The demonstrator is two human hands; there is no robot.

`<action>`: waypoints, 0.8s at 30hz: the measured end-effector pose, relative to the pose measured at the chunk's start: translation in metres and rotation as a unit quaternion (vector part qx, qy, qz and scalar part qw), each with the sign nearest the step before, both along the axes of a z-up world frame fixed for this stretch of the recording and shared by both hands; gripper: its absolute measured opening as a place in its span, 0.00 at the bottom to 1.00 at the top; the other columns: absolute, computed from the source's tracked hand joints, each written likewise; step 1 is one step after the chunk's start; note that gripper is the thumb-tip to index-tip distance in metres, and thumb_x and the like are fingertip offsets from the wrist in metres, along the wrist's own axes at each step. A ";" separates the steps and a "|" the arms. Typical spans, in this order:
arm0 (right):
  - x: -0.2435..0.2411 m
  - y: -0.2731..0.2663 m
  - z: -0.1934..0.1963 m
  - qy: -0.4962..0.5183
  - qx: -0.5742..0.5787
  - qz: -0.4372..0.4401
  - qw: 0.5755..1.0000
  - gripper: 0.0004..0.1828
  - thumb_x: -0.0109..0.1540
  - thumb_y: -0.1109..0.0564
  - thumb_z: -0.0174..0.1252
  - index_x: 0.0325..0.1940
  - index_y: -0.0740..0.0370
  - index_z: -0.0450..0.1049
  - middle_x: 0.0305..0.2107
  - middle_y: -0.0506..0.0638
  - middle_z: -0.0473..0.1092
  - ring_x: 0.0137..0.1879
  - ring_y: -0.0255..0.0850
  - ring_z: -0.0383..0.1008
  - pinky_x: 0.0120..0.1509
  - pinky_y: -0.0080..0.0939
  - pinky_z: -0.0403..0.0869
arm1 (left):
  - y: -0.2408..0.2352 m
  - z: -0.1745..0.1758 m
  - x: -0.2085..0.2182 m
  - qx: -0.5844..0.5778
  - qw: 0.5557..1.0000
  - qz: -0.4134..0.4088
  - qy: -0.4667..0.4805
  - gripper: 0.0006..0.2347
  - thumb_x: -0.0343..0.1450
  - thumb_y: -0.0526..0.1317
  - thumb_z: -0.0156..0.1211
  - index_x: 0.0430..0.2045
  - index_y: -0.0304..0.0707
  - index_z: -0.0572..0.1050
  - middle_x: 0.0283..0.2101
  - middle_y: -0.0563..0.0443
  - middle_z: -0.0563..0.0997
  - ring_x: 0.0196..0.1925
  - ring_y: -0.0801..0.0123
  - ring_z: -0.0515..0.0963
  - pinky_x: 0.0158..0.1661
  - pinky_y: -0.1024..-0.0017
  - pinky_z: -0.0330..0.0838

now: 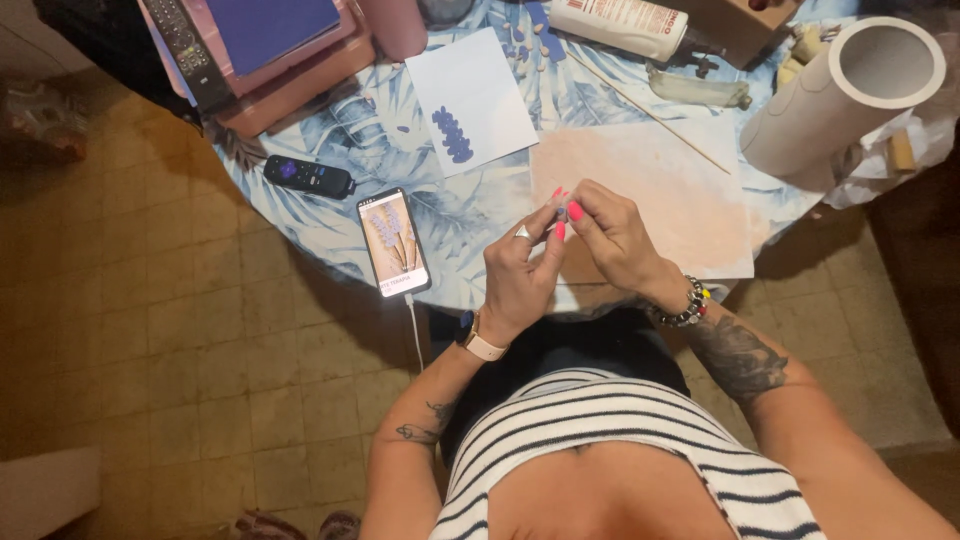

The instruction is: Peeling and placing small decorative stickers onto paper and using a brush for application

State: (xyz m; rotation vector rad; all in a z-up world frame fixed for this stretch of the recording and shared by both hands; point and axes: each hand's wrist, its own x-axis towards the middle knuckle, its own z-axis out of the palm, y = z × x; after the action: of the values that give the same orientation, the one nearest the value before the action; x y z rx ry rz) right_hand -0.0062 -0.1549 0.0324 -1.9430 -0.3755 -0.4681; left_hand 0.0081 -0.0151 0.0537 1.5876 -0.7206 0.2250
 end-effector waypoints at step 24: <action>-0.006 0.005 0.005 -0.032 0.045 -0.068 0.996 0.08 0.57 0.60 0.53 0.29 0.67 0.65 0.16 0.51 0.57 0.20 0.35 0.58 0.25 0.32 0.61 | 0.002 -0.004 0.000 0.029 0.999 0.024 0.016 0.08 0.65 0.32 0.51 0.35 0.35 0.73 0.35 0.44 0.77 0.36 0.59 0.78 0.34 0.73 0.72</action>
State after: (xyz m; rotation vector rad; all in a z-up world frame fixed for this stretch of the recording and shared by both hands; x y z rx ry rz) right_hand -0.0121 -0.1500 0.0370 -1.8772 -0.2587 -0.6273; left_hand 0.0081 -0.0130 0.0496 1.6610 -0.6695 0.2156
